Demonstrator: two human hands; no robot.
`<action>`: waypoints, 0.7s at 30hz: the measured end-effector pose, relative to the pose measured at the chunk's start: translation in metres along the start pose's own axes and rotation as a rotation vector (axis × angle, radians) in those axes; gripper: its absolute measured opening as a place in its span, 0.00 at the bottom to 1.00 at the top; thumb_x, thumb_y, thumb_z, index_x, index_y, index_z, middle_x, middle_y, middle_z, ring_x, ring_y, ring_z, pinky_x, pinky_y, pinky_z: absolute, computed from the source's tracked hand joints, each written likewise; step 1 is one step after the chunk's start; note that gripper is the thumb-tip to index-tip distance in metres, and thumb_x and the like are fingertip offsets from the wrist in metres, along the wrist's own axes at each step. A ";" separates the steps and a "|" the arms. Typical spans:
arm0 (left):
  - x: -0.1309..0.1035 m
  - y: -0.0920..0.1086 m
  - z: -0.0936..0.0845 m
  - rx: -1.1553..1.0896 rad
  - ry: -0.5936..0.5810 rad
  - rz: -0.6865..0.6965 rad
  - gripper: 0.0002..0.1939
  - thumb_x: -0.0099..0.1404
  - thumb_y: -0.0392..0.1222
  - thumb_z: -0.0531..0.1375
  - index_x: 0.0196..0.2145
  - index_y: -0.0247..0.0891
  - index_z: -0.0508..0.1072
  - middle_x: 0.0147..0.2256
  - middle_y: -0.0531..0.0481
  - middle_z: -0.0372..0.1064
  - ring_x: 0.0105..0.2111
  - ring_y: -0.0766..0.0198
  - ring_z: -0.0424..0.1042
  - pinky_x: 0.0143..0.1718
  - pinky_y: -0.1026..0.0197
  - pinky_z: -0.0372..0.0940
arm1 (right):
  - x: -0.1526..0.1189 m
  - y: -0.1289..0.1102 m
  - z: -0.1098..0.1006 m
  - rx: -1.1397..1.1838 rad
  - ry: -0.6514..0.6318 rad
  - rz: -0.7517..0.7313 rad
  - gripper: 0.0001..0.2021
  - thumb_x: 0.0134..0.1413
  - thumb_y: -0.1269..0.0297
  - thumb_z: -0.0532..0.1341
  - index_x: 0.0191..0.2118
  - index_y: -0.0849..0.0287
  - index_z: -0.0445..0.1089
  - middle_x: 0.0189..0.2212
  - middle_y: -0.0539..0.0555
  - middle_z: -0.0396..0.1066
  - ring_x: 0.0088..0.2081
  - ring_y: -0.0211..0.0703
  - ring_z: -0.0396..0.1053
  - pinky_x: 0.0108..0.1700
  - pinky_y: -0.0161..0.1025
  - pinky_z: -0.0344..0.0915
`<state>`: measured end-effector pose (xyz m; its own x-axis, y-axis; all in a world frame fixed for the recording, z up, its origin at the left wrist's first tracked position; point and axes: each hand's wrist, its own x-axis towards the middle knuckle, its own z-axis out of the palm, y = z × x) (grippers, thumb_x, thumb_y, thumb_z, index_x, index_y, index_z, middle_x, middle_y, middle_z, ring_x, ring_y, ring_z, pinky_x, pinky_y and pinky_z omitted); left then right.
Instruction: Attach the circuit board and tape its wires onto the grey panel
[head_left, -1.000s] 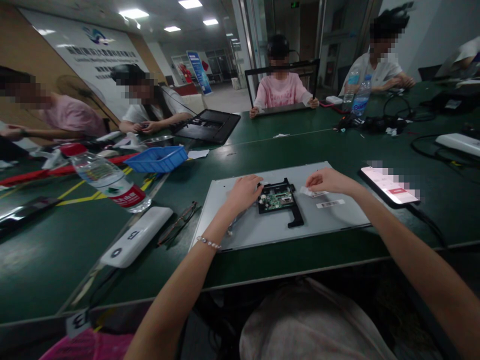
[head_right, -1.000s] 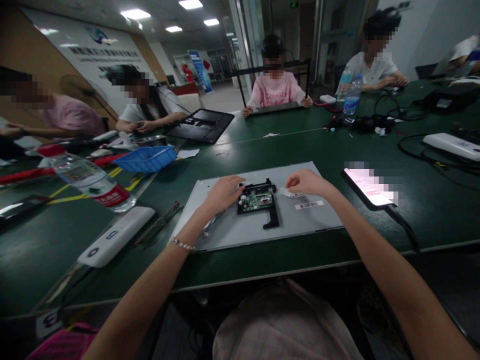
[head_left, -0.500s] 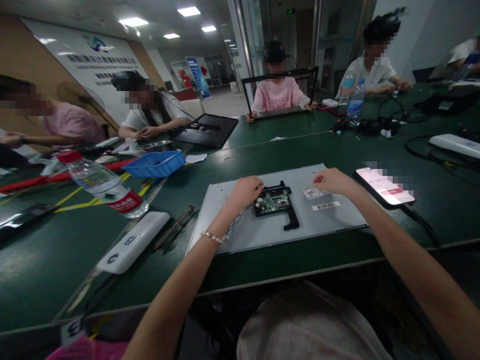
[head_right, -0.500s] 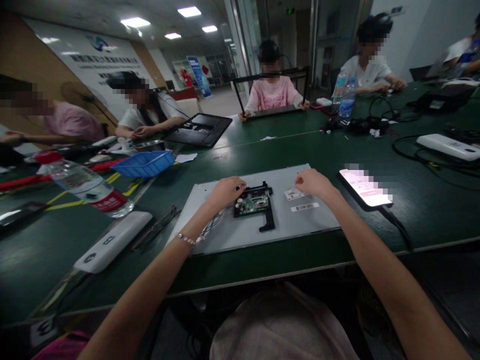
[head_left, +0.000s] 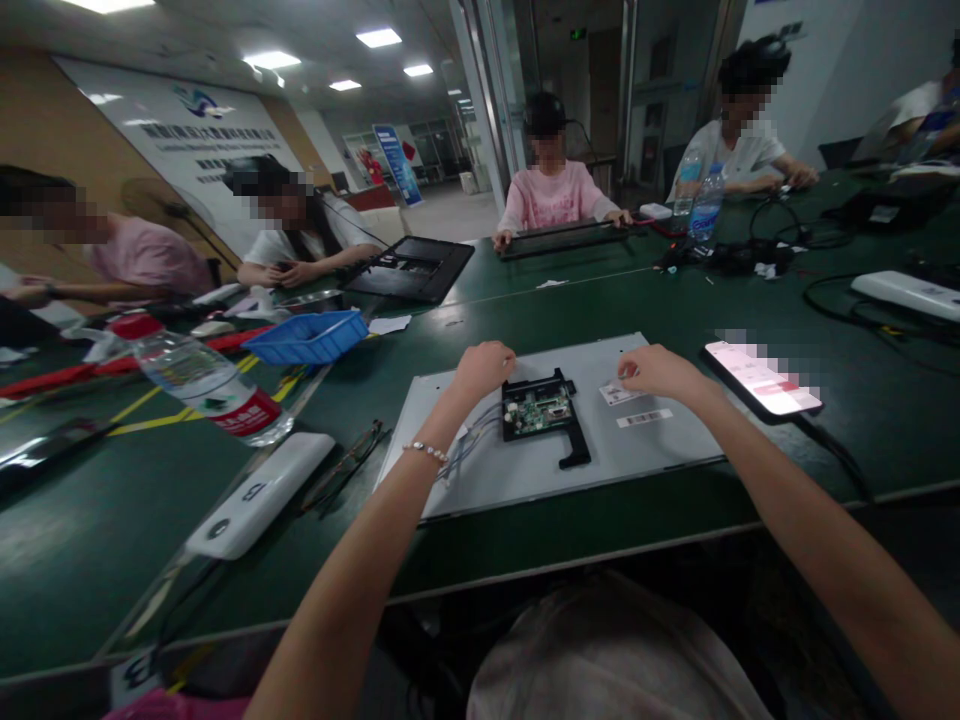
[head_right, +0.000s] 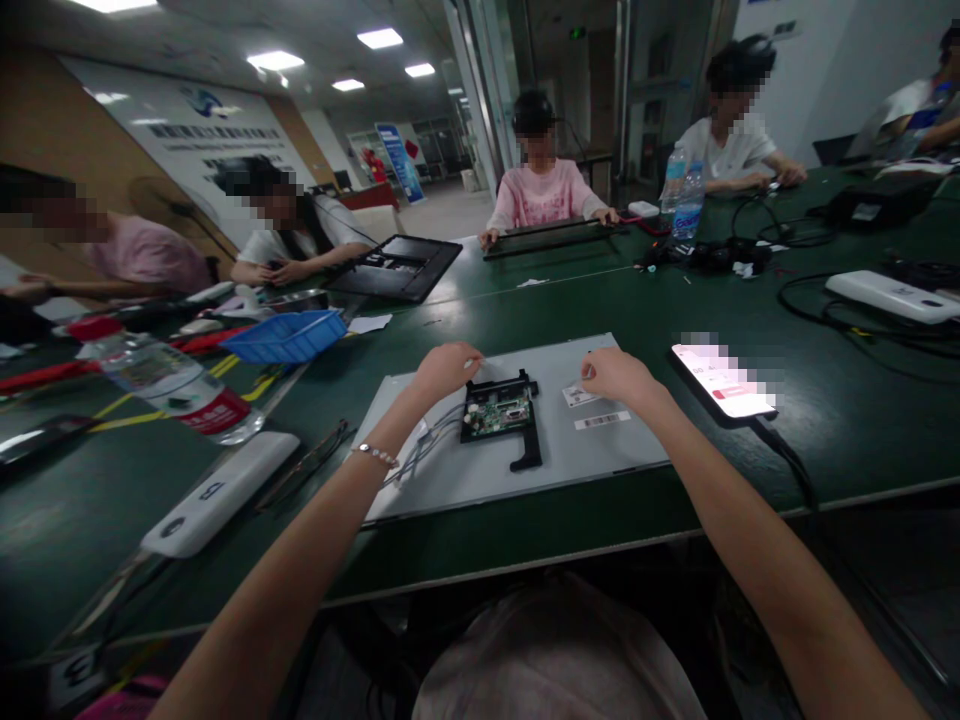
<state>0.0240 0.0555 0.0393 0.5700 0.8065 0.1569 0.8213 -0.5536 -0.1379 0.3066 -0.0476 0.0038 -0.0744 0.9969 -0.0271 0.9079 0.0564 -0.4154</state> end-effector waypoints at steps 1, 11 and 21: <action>-0.001 -0.001 0.001 -0.001 -0.010 0.012 0.14 0.63 0.40 0.52 0.38 0.39 0.77 0.38 0.44 0.75 0.41 0.57 0.72 0.42 0.61 0.65 | 0.001 0.001 0.001 0.001 0.002 -0.003 0.11 0.47 0.62 0.61 0.37 0.58 0.74 0.38 0.58 0.74 0.38 0.49 0.71 0.37 0.42 0.66; -0.035 0.008 -0.006 -0.128 0.142 0.082 0.16 0.67 0.40 0.48 0.44 0.37 0.73 0.44 0.45 0.72 0.44 0.58 0.71 0.48 0.58 0.64 | -0.001 -0.003 0.001 0.002 0.010 0.037 0.09 0.45 0.65 0.62 0.35 0.59 0.75 0.40 0.60 0.73 0.39 0.51 0.71 0.37 0.43 0.67; -0.060 0.059 -0.002 -0.177 0.176 0.339 0.16 0.68 0.36 0.46 0.48 0.36 0.69 0.47 0.43 0.68 0.47 0.57 0.67 0.49 0.52 0.60 | 0.000 -0.014 -0.002 0.230 -0.010 -0.068 0.06 0.48 0.72 0.60 0.32 0.59 0.75 0.33 0.55 0.75 0.37 0.45 0.72 0.41 0.40 0.66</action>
<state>0.0384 -0.0256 0.0236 0.7916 0.5334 0.2980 0.5692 -0.8211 -0.0423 0.2950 -0.0484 0.0112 -0.1377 0.9905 -0.0003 0.7826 0.1085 -0.6130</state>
